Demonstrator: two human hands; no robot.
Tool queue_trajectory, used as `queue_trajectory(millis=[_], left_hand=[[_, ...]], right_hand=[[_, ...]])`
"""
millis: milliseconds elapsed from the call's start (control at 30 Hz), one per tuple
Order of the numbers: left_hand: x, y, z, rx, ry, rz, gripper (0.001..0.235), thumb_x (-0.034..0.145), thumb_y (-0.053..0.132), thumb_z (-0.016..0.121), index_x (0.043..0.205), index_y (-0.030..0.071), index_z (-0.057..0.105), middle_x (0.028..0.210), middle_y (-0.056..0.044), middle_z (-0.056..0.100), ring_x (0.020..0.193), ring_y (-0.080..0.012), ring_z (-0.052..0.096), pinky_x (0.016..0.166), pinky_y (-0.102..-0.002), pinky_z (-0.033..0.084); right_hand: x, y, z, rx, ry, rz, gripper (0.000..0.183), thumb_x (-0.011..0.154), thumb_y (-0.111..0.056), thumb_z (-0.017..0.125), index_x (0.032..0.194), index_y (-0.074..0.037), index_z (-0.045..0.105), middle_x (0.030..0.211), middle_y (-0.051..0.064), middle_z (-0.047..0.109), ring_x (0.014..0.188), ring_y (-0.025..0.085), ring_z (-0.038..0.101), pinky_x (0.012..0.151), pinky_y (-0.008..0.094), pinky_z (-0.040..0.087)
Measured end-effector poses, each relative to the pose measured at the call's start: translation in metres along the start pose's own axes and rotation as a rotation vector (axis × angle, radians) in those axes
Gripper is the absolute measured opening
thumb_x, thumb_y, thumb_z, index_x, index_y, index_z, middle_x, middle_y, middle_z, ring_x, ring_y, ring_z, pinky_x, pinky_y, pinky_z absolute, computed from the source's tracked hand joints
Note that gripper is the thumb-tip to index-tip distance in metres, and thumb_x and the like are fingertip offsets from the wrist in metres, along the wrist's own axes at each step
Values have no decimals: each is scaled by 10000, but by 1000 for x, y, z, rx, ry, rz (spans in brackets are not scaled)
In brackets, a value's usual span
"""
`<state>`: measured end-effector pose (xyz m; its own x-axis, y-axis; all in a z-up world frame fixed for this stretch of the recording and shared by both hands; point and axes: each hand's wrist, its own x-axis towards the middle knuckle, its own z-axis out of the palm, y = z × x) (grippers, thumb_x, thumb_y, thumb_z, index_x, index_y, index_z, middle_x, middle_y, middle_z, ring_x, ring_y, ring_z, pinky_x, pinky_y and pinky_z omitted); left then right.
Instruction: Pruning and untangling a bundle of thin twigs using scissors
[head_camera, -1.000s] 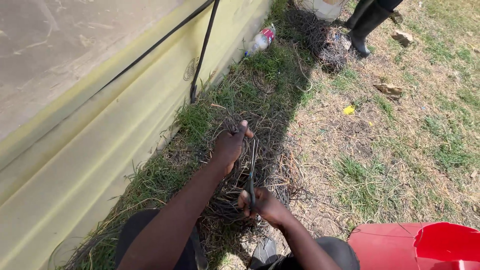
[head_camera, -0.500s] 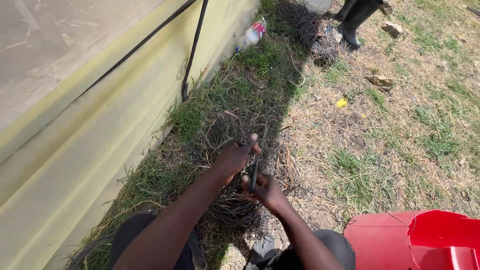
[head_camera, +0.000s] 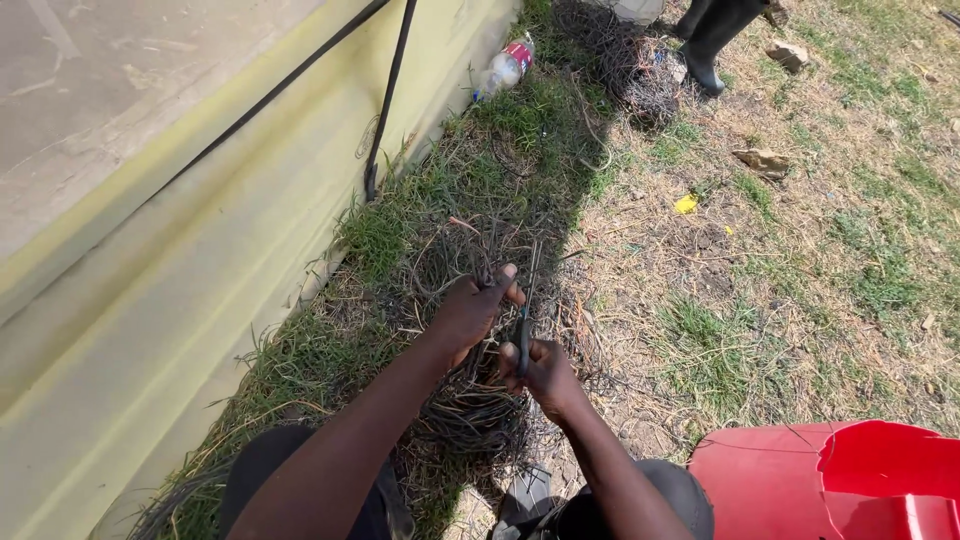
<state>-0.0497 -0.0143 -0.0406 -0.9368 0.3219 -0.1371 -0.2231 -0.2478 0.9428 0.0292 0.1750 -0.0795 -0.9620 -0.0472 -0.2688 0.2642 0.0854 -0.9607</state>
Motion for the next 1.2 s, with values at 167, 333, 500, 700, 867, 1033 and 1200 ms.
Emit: queue_trajectory(millis=[167,333,500,700,867,1033,1200], left_hand=[[4,8,-8,-35,61,89,411,1224,341,468,1113,66,752,878,-108,749,515,-81,383,541,-338,394],[-2,12,-9,102,15,38,455,1207,456,526,1017,119,765,671,-59,646,447,-101,303,471,-358,351],[-29,57,5,277,54,9,449,1186,429,565,942,94,737,606,-83,610,422,-121,283,452,-370,331],[-37,109,-10,-152,335,285,443,1157,410,623,868,80,690,560,26,399,448,-62,324,447,-268,305],[-29,119,-75,-514,640,463,418,1123,447,613,853,129,603,611,73,285,445,-52,283,433,-222,273],[-29,119,-95,-310,718,593,416,1153,441,612,868,138,634,609,48,314,445,-84,318,468,-273,275],[-22,114,-94,-210,763,698,418,1167,352,593,862,75,661,542,17,330,420,-82,329,442,-249,274]], right_hand=[[7,-10,-10,171,35,-20,380,1026,-255,800,801,46,742,648,202,747,495,243,745,431,287,619],[1,-29,-9,292,39,-207,310,994,-180,797,1204,-107,580,1260,153,780,1074,224,769,819,269,630],[-8,-40,6,273,56,-187,328,1002,-114,782,1227,-118,543,1367,194,764,1129,220,748,848,252,605],[41,31,-8,-40,-31,-58,541,877,-34,918,1239,-30,516,1056,208,820,931,227,785,756,270,637],[80,82,-17,-258,87,-24,555,867,-172,954,1263,-61,581,1026,112,859,930,194,766,809,293,610],[44,37,-5,-301,146,-135,387,1026,-293,832,1193,-20,614,898,230,745,855,346,716,720,456,551],[-9,11,21,-904,-182,1,584,947,-662,773,1037,-86,803,1100,251,701,1000,533,736,820,592,637]])
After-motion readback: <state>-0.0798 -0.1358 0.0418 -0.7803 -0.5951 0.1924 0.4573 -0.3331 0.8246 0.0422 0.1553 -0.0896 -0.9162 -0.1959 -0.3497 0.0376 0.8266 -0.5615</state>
